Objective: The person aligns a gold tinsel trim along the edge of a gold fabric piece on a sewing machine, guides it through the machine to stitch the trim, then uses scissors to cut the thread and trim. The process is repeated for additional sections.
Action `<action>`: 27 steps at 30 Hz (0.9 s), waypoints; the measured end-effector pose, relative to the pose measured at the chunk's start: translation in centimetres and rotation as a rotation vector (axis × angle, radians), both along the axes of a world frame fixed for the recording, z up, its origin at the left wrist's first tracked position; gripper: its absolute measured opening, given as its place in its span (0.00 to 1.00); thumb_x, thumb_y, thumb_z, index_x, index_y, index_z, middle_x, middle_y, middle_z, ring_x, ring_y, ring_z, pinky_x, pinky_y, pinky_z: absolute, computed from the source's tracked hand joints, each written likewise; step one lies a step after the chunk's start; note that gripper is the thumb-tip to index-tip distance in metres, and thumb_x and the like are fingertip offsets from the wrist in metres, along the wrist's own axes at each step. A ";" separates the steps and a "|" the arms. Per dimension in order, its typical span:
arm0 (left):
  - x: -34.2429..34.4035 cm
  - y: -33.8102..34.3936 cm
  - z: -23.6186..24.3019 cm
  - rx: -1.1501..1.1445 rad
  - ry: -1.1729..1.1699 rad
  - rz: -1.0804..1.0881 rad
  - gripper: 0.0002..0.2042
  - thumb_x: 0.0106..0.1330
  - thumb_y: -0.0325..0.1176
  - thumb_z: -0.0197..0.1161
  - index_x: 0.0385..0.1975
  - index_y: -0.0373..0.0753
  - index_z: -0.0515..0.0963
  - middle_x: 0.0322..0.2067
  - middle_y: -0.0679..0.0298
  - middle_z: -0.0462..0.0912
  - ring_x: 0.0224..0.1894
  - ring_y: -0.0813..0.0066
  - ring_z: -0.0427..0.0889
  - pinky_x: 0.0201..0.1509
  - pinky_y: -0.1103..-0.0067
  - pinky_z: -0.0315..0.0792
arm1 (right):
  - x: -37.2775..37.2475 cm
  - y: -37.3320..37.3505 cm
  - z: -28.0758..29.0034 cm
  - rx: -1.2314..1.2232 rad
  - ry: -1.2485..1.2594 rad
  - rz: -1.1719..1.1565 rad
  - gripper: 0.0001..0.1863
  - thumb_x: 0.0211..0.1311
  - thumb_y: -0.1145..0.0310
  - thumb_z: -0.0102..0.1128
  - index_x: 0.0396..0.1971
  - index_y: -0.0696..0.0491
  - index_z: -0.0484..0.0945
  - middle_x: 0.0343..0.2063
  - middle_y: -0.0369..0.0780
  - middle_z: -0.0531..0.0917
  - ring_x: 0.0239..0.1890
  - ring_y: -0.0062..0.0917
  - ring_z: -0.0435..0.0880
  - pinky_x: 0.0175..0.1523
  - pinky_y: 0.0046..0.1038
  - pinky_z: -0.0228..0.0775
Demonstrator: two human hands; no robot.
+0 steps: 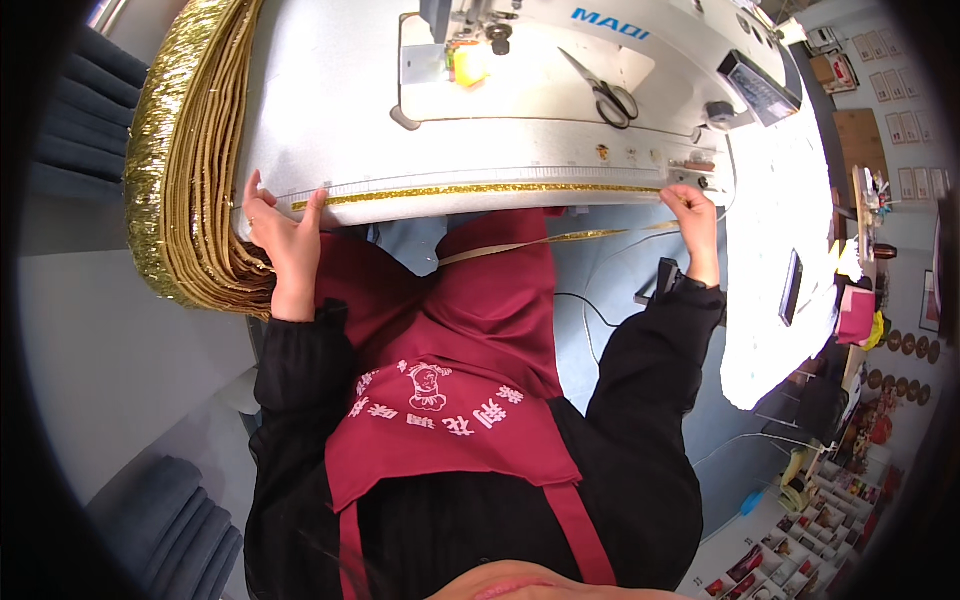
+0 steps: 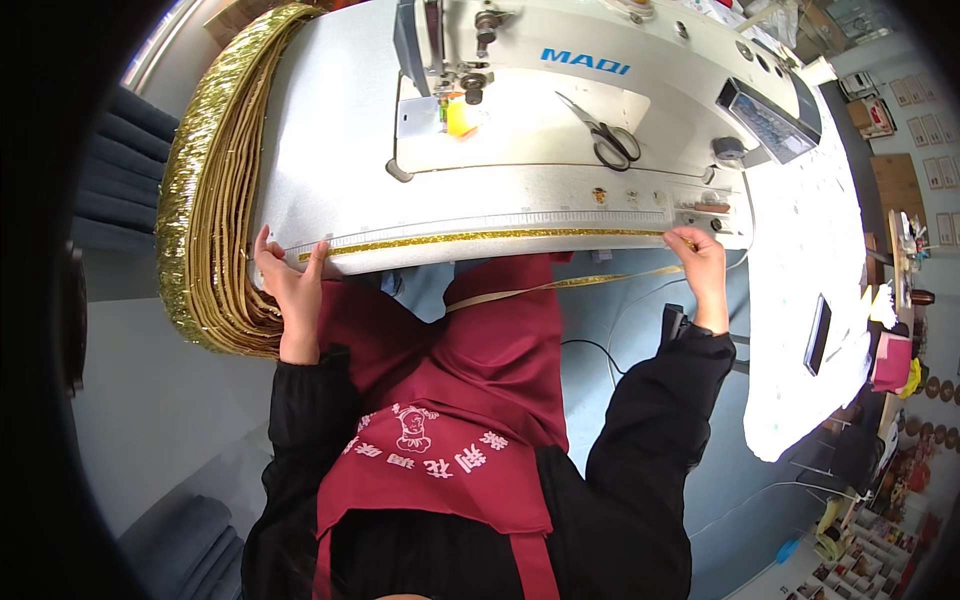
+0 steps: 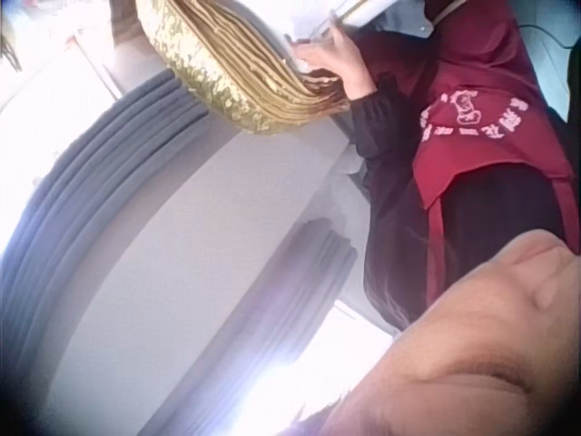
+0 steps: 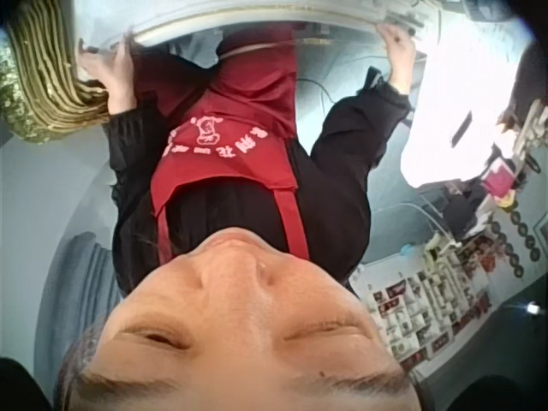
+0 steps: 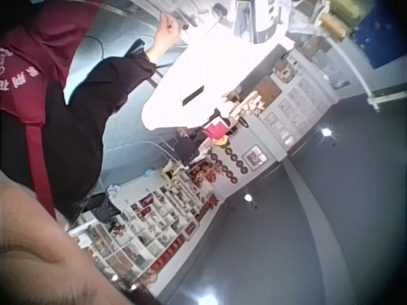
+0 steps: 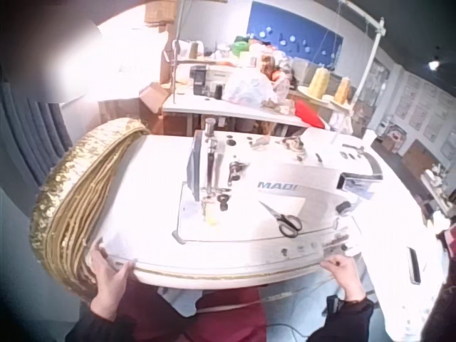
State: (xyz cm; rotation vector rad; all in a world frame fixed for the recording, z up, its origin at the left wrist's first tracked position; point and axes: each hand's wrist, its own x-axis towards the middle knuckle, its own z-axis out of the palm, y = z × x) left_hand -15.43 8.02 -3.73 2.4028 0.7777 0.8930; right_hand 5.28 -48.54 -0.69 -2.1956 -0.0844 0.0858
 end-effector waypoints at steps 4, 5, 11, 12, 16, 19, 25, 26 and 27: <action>-0.1 0.1 -0.3 0.046 0.042 0.028 0.48 0.54 0.45 0.84 0.71 0.33 0.63 0.43 0.60 0.70 0.44 0.64 0.72 0.54 0.66 0.68 | 0.3 0.8 -0.4 -0.018 -0.042 -0.052 0.09 0.65 0.70 0.74 0.41 0.58 0.89 0.29 0.30 0.87 0.31 0.10 0.79 0.38 0.16 0.70; -0.1 0.1 -0.3 0.040 0.020 0.007 0.48 0.54 0.44 0.84 0.71 0.33 0.62 0.43 0.60 0.70 0.44 0.64 0.72 0.54 0.66 0.68 | 0.4 1.0 -0.5 -0.034 -0.038 -0.066 0.09 0.65 0.69 0.74 0.41 0.58 0.89 0.28 0.31 0.87 0.31 0.10 0.79 0.37 0.17 0.70; -0.2 0.1 -0.2 0.032 0.025 0.001 0.48 0.55 0.44 0.84 0.72 0.34 0.62 0.43 0.60 0.70 0.45 0.64 0.72 0.55 0.66 0.67 | 1.3 1.8 -1.0 -0.092 -0.130 -0.111 0.10 0.64 0.69 0.72 0.41 0.58 0.89 0.27 0.32 0.87 0.29 0.11 0.79 0.36 0.18 0.71; -0.2 0.0 -0.2 0.035 0.029 0.005 0.48 0.55 0.44 0.84 0.72 0.34 0.62 0.44 0.60 0.70 0.46 0.64 0.71 0.56 0.65 0.67 | 1.4 1.9 -1.1 -0.079 -0.121 -0.129 0.10 0.64 0.68 0.72 0.41 0.58 0.89 0.27 0.32 0.88 0.29 0.11 0.79 0.37 0.18 0.72; -0.2 0.0 -0.2 0.020 0.028 0.004 0.48 0.55 0.44 0.84 0.72 0.35 0.62 0.45 0.60 0.71 0.47 0.64 0.71 0.58 0.64 0.65 | 1.7 2.0 -1.5 -0.126 -0.152 -0.141 0.10 0.63 0.68 0.72 0.41 0.58 0.89 0.28 0.34 0.88 0.30 0.12 0.79 0.39 0.19 0.73; -0.3 0.1 -0.2 0.005 0.029 0.003 0.48 0.55 0.45 0.83 0.72 0.36 0.62 0.46 0.60 0.71 0.47 0.64 0.71 0.59 0.64 0.64 | 1.7 1.8 -1.7 -0.123 -0.165 -0.141 0.11 0.63 0.68 0.72 0.41 0.58 0.89 0.29 0.34 0.89 0.31 0.13 0.80 0.40 0.20 0.73; -0.3 -0.1 -0.2 0.011 0.043 0.011 0.47 0.56 0.48 0.82 0.72 0.36 0.62 0.47 0.59 0.71 0.49 0.63 0.72 0.59 0.62 0.63 | 1.9 1.5 -2.0 -0.152 -0.182 -0.135 0.12 0.63 0.67 0.72 0.41 0.57 0.89 0.31 0.34 0.90 0.32 0.14 0.81 0.42 0.20 0.74; -0.3 -0.1 -0.1 -0.001 0.041 0.011 0.47 0.56 0.48 0.82 0.72 0.36 0.62 0.48 0.59 0.71 0.49 0.63 0.72 0.59 0.61 0.63 | 2.0 1.5 -2.0 -0.141 -0.178 -0.139 0.12 0.63 0.66 0.72 0.42 0.57 0.89 0.31 0.34 0.90 0.32 0.14 0.82 0.42 0.20 0.75; -0.2 -0.2 -0.1 0.016 0.033 0.011 0.47 0.56 0.48 0.82 0.72 0.36 0.63 0.48 0.58 0.72 0.49 0.63 0.72 0.59 0.61 0.64 | 2.0 1.5 -2.0 -0.112 -0.151 -0.161 0.12 0.63 0.66 0.72 0.42 0.57 0.89 0.31 0.35 0.90 0.33 0.14 0.82 0.43 0.21 0.75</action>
